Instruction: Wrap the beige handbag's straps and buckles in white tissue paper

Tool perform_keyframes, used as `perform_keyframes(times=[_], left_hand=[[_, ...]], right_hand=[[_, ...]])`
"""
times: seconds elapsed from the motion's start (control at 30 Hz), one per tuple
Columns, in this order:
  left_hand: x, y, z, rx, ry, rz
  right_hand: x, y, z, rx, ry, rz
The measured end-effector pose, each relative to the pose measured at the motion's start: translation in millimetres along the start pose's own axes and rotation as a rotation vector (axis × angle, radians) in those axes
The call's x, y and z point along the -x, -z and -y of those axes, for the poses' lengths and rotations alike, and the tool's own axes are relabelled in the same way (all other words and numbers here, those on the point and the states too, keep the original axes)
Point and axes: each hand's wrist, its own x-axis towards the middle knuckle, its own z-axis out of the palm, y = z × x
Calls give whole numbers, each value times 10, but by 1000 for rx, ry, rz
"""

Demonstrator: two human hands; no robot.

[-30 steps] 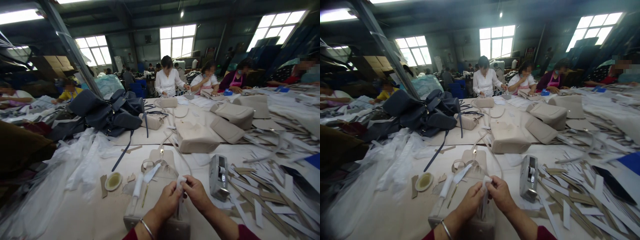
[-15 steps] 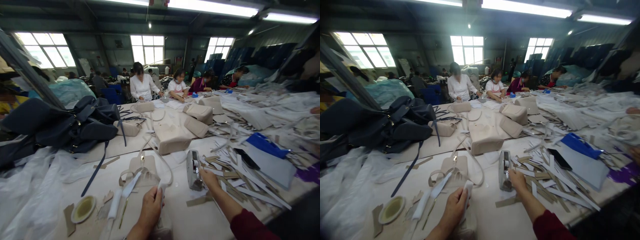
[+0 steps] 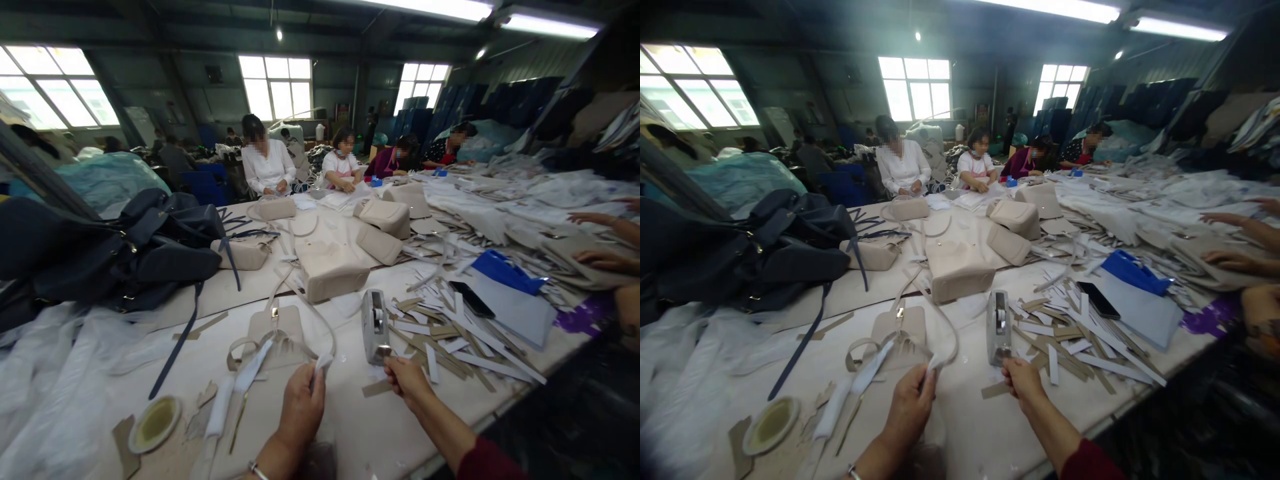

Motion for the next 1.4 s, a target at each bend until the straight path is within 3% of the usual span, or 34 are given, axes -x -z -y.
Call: perform_keyframes(times=[0.2,0.33,0.47,0.63,0.8,0.93,1.0,1.17,1.3,1.4], left_hand=[[50,-17,-40,-134,-179,-64],[72,-24,-47,-212,-175,-26],[97,-69,-75,-297,-218,-24],[152,-151,-76,-470,-319,-67],[199,-207,2,-560,-366,-130],[198,-218,53,-586,-399,-126],[180,-199,58,-544,-375,-85],[109,-102,-11,-220,-140,38],[65,-20,-100,-45,-30,50],[37,49,-127,195,108,149]], right_hand=[[-52,103,68,220,28,46],[409,28,259,253,129,237],[954,-382,537,177,293,504],[1081,-763,577,302,231,405],[1010,-786,448,379,241,376],[1045,-760,507,437,297,349],[1095,-740,558,473,372,344],[1206,-701,579,530,623,362],[1140,-747,483,480,562,298],[1044,-800,416,450,526,247]])
